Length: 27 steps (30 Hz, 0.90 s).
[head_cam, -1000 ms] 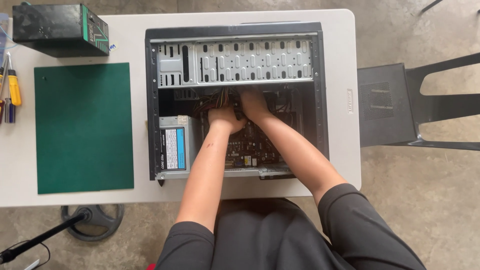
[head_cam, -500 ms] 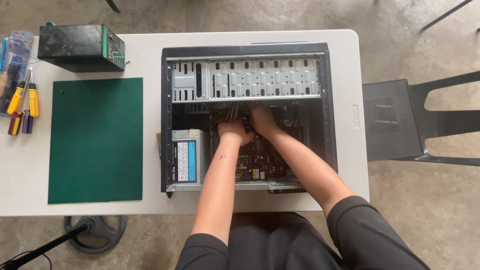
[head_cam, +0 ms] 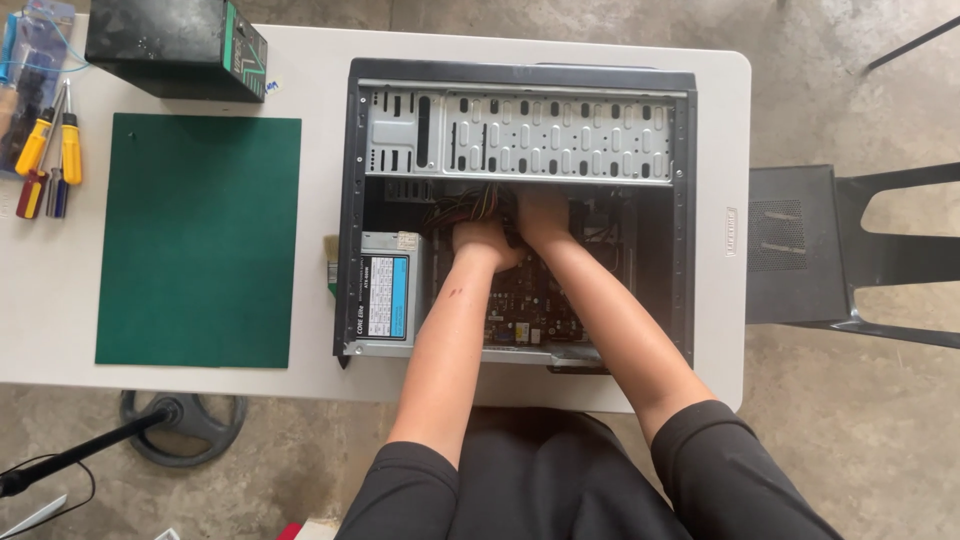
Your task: Cleaning the exterior of a computer case with a brush, removing the side panel with a screwdriver, and manipulating internal components.
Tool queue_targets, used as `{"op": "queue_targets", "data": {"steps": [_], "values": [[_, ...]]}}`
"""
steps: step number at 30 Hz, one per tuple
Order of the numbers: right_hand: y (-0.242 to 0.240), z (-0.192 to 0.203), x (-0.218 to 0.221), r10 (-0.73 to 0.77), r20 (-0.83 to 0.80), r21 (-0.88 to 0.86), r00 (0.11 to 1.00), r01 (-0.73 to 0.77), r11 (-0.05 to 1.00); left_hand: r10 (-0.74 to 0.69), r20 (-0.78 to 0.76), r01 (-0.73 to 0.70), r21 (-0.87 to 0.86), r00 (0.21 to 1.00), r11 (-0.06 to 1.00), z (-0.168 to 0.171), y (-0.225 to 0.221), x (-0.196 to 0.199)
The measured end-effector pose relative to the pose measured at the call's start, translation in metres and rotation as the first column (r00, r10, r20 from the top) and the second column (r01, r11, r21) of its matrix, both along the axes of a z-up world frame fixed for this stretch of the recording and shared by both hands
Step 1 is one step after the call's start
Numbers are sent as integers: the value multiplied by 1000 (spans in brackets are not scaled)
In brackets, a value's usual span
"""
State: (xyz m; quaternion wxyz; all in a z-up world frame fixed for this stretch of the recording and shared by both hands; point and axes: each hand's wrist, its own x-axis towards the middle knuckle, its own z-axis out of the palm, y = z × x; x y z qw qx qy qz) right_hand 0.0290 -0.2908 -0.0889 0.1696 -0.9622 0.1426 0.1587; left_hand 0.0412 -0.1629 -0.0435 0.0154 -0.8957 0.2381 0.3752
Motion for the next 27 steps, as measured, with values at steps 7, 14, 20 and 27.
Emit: {"op": "queue_targets", "data": {"steps": [7,14,20,27], "values": [[9,30,-3,-40,43,68,998,37,997,-8,17,8,-14,1000,1000,-43,-4,4],[14,39,-10,-55,75,118,996,46,992,-32,-11,32,-13,999,999,-10,-2,-2],[11,29,-1,-15,106,73,994,7,997,-12,20,13,-25,1000,1000,-19,-7,4],[18,43,-3,-19,11,168,1000,17,986,-36,12,36,3,999,999,-9,-5,3]]}}
